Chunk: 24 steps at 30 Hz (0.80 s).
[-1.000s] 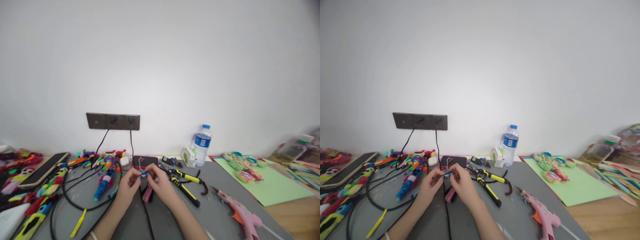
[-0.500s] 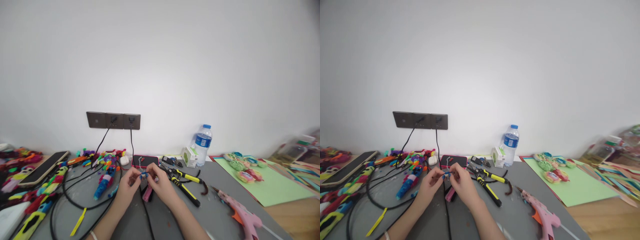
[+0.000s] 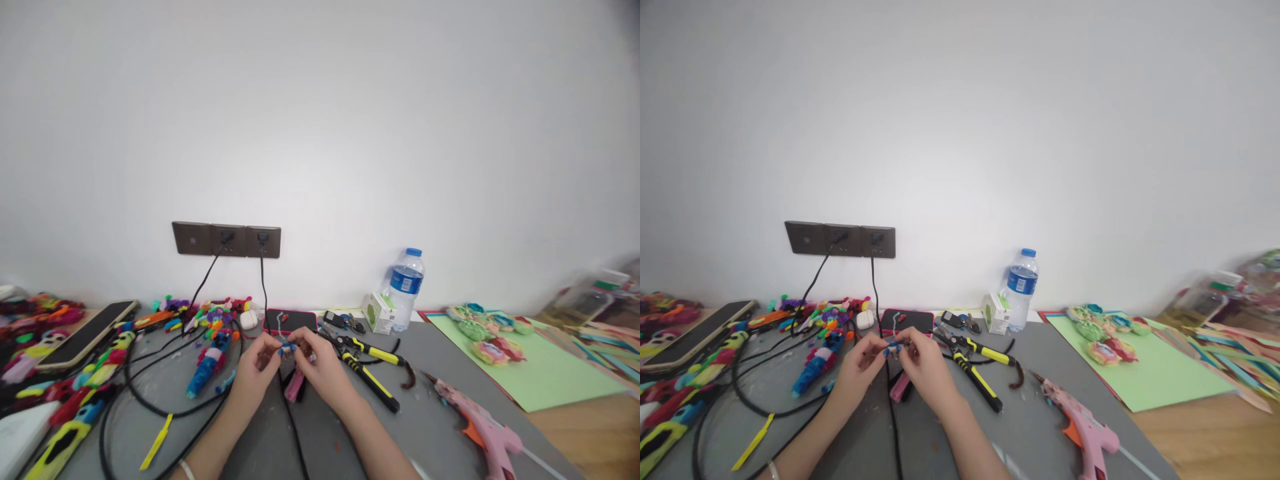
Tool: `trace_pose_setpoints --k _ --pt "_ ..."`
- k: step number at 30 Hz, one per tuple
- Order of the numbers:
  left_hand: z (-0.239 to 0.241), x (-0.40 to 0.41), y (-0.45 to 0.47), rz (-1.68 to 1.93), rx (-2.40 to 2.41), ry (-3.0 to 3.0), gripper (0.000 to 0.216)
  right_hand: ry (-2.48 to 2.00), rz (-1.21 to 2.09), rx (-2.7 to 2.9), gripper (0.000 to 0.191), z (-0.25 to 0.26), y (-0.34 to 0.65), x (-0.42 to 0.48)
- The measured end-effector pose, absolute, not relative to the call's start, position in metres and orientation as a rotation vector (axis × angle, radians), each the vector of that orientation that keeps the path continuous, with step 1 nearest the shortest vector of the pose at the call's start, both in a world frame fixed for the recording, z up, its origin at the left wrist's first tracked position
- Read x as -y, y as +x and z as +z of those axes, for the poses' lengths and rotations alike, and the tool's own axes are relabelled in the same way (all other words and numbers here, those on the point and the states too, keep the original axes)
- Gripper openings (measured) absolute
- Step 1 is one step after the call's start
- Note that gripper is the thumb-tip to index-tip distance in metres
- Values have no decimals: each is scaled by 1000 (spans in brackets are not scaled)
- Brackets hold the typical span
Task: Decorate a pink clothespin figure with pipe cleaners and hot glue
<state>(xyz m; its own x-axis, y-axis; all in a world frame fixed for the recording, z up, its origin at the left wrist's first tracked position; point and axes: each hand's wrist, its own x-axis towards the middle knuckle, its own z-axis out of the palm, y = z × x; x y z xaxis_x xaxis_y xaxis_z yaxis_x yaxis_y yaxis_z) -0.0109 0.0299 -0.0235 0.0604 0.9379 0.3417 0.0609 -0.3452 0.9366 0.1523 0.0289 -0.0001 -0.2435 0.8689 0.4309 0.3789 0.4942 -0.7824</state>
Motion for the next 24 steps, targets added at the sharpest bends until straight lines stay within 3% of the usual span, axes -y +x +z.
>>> trace_pose_setpoints --k 15,24 --pt "-26 -29 -12 1401 -1005 1544 17 -946 906 1710 6 -2 152 -32" --pt "-21 -29 -8 1448 -1006 1485 21 -891 923 1646 9 -4 148 -32"
